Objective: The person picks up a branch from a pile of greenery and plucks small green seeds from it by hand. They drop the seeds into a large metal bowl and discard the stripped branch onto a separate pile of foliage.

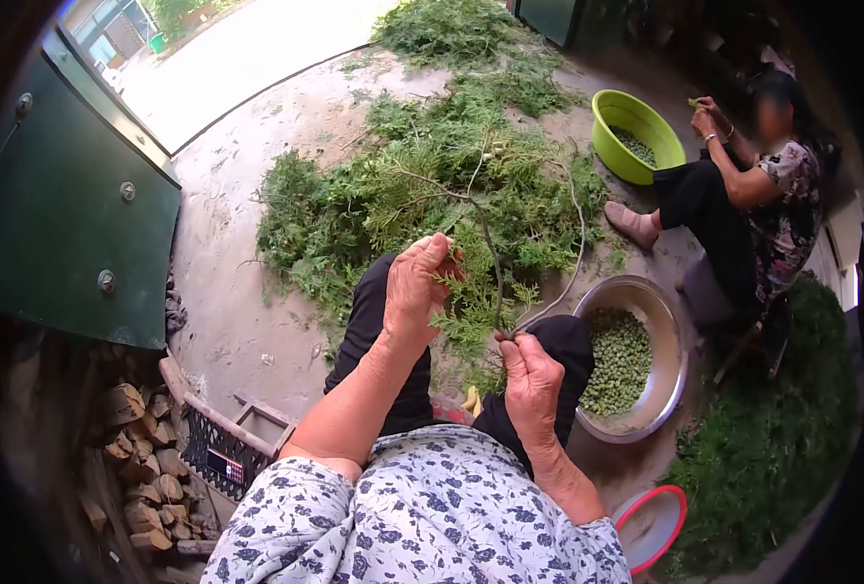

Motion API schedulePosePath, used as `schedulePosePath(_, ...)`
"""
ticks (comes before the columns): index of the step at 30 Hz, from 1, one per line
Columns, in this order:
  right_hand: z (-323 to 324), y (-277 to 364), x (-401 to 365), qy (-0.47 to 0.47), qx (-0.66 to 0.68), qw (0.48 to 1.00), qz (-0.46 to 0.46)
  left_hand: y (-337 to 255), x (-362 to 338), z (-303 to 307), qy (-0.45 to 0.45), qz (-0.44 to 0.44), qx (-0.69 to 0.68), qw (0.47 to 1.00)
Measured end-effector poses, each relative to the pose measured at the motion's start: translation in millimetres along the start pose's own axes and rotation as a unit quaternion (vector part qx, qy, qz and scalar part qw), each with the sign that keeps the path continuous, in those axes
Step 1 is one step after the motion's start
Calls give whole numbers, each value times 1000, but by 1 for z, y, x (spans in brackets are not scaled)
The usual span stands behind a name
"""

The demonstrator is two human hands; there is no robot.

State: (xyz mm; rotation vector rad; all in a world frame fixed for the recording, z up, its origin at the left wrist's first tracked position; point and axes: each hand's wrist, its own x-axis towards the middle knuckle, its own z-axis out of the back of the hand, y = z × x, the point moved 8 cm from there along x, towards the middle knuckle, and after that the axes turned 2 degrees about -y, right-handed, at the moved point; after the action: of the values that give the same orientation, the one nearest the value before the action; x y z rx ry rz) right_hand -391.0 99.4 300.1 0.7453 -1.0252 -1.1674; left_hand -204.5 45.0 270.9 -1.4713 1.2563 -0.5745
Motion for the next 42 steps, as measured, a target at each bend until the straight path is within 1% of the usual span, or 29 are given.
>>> schedulePosePath(3,2,3,-2,-9,0,1000,13,19,11,1,-27,-12,-37,999)
schedulePosePath(5,6,4,-3,-13,2,1000,11,28,22,-5,-13,-14,-48,999)
schedulePosePath(7,16,2,-4,-27,-5,1000,8,52,40,1,-48,27,-207,977)
schedulePosePath(8,20,0,-7,-32,-10,999,2,37,34,0,-95,70,-262,958)
schedulePosePath(9,24,-1,-10,-36,-15,999,-5,49,62,10,41,71,-323,943)
schedulePosePath(11,33,-2,-13,-44,-27,999,-18,39,48,10,9,47,-248,968)
schedulePosePath(13,36,-2,-14,-38,-32,999,-13,49,38,3,0,116,-235,965)
schedulePosePath(15,39,-3,-17,-56,-23,998,-8,61,38,-7,71,121,-216,966)
schedulePosePath(16,39,-4,-21,-61,-13,998,-7,67,37,-11,78,113,-186,973)
schedulePosePath(17,41,-4,-24,-66,-15,998,-5,62,28,-22,78,129,-156,976)
schedulePosePath(19,41,-4,-29,-58,-30,998,1,55,20,-41,118,163,-79,976)
schedulePosePath(20,39,-7,-33,-57,-25,998,5,60,25,-54,167,140,-73,973)
schedulePosePath(21,35,-9,-38,-59,-25,998,6,53,24,-65,206,111,-18,972)
schedulePosePath(23,22,-17,-45,-38,-1,999,-5,43,18,-85,243,118,-43,962)
schedulePosePath(25,11,-22,-46,-30,4,999,12,24,22,-90,249,101,-74,960)
schedulePosePath(27,-5,-34,-47,36,43,998,-24,16,30,-85,252,86,-106,958)
schedulePosePath(29,-14,-41,-46,59,65,996,-25,11,48,-68,215,66,-227,947)
schedulePosePath(30,-20,-50,-46,81,72,994,-25,12,53,-59,161,104,-276,942)
schedulePosePath(31,-26,-58,-47,102,78,991,-26,8,54,-52,156,98,-278,943)
schedulePosePath(33,-34,-70,-48,121,80,989,-34,-7,46,-36,134,55,-182,973)
schedulePosePath(34,-38,-73,-49,134,92,986,-37,-17,36,-20,40,15,-75,996)
schedulePosePath(35,-42,-76,-52,148,105,982,-43,4,52,-2,34,17,-73,997)
schedulePosePath(36,-47,-75,-53,177,114,977,-43,11,73,25,35,-193,153,969)
schedulePosePath(37,-51,-73,-52,185,117,975,-48,12,70,30,36,-381,367,848)
schedulePosePath(38,-56,-67,-53,204,127,970,-37,-22,25,18,35,-464,444,766)
schedulePosePath(39,-61,-60,-55,223,138,964,-27,-34,5,20,28,-456,450,767)
schedulePosePath(40,-63,-55,-58,240,165,954,-70,-31,2,23,39,-358,502,786)
schedulePosePath(41,-67,-54,-59,249,169,951,-71,-20,4,30,49,-256,546,796)
schedulePosePath(42,-69,-54,-61,268,155,949,-60,-10,7,37,55,-225,577,783)
